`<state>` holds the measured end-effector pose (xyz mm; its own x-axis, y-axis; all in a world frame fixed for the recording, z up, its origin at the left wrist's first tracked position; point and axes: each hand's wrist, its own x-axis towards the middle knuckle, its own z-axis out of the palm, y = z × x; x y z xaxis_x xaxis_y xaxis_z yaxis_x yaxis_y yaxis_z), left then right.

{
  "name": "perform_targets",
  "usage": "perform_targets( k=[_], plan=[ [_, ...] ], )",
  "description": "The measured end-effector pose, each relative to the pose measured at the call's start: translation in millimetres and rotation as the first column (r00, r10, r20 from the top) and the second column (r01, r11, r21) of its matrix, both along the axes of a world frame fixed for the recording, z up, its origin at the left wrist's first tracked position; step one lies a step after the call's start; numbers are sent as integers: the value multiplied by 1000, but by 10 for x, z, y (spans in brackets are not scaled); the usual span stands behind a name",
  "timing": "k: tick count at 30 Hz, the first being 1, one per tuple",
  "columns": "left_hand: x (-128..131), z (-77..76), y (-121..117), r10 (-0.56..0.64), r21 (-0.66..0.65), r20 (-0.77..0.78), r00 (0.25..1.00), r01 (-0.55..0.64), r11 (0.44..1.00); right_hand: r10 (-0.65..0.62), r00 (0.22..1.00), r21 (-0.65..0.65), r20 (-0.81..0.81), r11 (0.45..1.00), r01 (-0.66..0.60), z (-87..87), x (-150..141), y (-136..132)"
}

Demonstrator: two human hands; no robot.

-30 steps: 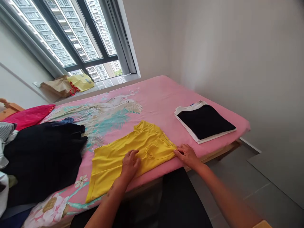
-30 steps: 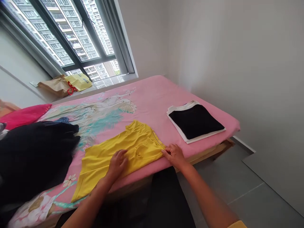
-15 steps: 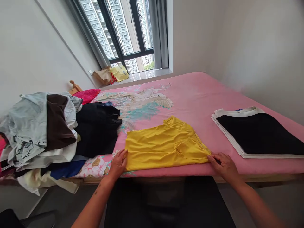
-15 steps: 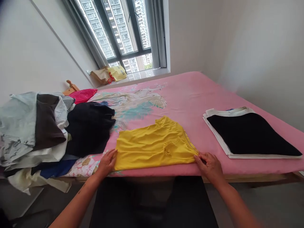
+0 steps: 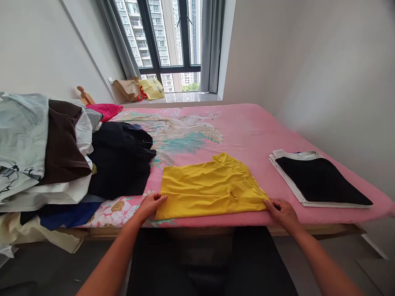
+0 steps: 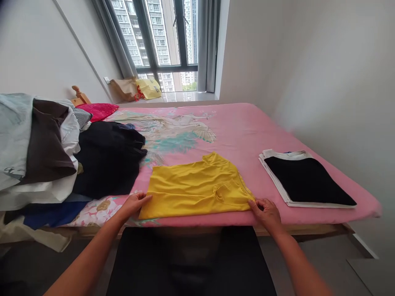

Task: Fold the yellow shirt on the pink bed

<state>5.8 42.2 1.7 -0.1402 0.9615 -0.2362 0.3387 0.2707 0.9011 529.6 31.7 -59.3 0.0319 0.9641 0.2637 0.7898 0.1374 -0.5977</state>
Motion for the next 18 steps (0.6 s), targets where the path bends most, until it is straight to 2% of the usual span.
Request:
perform_targets(
  k=[3, 5, 9, 12, 18],
  plan=[
    [23, 23, -68, 23, 26, 101, 995, -26, 999, -18, 1000, 11, 17, 1000, 17, 51, -45, -24],
    [47, 25, -127, 35, 29, 72, 997, -37, 999, -23, 999, 20, 24, 1000, 22, 66, -66, -34],
    [43, -23, -232, 9, -25, -143, 990, -13, 1000, -33, 999, 15, 38, 999, 33, 29, -58, -34],
    [12, -58, -283, -31, -8, -280, 959, 30, 1000, -33, 999, -1, 36, 999, 33, -23, -23, -24],
    [73, -54, -340, 4, 69, -568, 823, 43, 997, -38, 999, -1, 39, 999, 38, -41, -29, -24]
  ],
)
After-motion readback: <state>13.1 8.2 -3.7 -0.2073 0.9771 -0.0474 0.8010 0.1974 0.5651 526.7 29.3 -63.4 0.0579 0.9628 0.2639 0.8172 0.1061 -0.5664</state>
